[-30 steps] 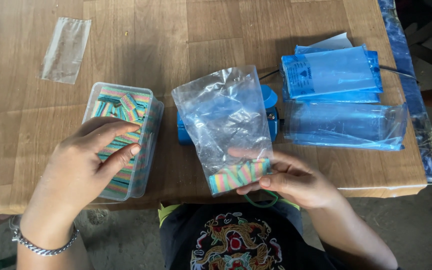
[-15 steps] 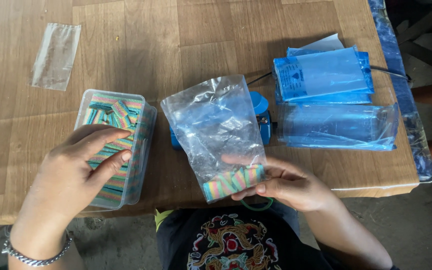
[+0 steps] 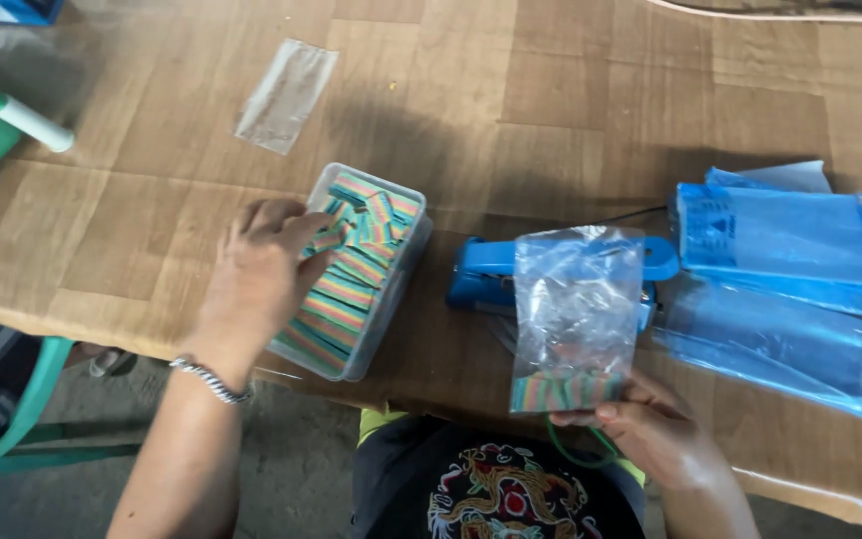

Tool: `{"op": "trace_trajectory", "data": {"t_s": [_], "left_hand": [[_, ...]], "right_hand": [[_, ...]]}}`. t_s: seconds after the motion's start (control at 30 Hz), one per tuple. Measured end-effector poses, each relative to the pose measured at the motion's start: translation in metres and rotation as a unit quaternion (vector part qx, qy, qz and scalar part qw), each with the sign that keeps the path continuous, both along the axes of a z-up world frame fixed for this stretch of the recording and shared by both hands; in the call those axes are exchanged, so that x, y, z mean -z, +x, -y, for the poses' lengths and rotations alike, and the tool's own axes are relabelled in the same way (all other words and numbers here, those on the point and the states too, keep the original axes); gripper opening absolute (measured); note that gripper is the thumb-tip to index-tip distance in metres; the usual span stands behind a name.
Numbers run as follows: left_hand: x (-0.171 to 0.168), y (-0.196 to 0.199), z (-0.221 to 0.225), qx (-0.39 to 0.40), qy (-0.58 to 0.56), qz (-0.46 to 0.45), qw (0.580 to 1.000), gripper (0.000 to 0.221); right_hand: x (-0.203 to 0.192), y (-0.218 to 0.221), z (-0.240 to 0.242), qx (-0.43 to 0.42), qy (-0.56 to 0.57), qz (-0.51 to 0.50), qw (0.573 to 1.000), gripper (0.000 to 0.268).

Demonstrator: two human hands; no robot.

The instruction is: Filling small plastic bags with candy strips and sealing them with a heat sealer.

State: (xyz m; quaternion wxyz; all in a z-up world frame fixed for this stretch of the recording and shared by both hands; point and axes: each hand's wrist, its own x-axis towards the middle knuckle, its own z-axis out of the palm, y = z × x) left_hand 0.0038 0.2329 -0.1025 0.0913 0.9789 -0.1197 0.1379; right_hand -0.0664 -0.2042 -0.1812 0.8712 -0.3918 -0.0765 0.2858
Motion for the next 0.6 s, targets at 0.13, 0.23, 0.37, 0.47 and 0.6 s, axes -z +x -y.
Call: {"op": "trace_trajectory", "data": {"t_s": [0.13,0.23,0.37,0.47,0.6], "left_hand": [[0.011,0.003,0.003,-0.036,0.047,0.061,0.996,0.025],[0.009,0.004,0.003,-0.057,0.04,0.045,0.997,0.032],[0.009,0.005,-0.003,-0.057,-0.012,-0.004,0.998,0.018],[0.011,0.008,-0.001,-0.065,0.0,-0.021,0.998,0.024],[0.013,0.011,0.0,-0.099,0.005,-0.042,0.994,0.026]], "right_hand": [[0.005,-0.005,-0.001,0.017,0.011,0.004,1.0,0.059],[0.003,-0.006,-0.002,0.034,0.0,0.016,0.999,0.056],[0.003,-0.003,-0.006,0.037,-0.013,0.002,0.999,0.055],[-0.004,-0.001,-0.013,0.035,-0.024,0.003,0.999,0.054],[-0.006,0.003,-0.014,0.024,-0.035,0.002,0.999,0.056]]}}
